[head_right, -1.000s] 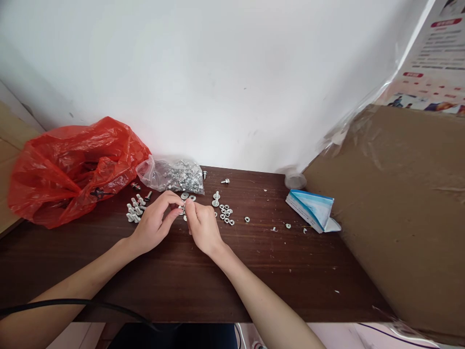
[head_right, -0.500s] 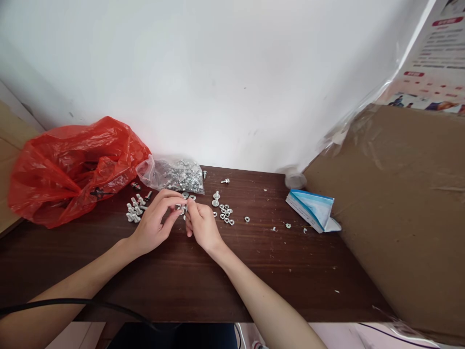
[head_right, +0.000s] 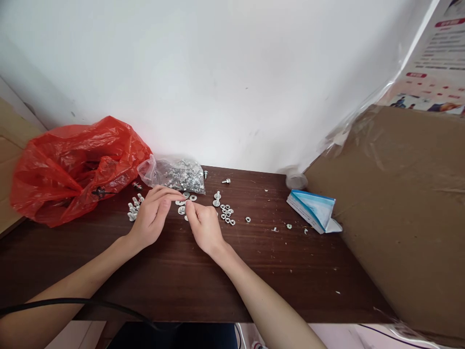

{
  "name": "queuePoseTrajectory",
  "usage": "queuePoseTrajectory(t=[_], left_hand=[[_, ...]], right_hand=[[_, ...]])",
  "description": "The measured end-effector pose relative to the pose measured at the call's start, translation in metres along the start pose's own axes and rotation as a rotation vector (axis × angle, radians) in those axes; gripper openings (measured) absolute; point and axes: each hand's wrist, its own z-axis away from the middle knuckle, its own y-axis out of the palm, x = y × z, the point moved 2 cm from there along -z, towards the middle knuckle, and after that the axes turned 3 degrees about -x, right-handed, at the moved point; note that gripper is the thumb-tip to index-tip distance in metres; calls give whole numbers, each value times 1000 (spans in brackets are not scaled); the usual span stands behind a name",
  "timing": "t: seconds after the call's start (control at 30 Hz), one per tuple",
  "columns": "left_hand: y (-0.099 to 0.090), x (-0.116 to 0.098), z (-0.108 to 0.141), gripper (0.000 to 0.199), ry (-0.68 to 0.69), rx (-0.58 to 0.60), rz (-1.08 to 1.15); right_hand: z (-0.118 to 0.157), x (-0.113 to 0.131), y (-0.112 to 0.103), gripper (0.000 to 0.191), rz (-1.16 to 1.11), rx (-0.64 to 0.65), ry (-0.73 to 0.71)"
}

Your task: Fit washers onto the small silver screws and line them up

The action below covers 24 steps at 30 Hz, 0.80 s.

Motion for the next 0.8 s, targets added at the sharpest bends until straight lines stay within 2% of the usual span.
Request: queuePoseTrajectory(t=[0.2,0.37,0.53,0.8], left_hand=[[5,1,5,59,-155,218,85],[11,-3,9,67,-262,373,215],[15,-4,10,73,-332,493,375],[15,-5,9,76,-405,481,402]], right_hand=[[1,5,-2,46,155,2,-150],[1,3,-3,47,176,-11,-168],[3,3,-2,44,153,30,-183],[3,3,-1,44,155,55,-213]])
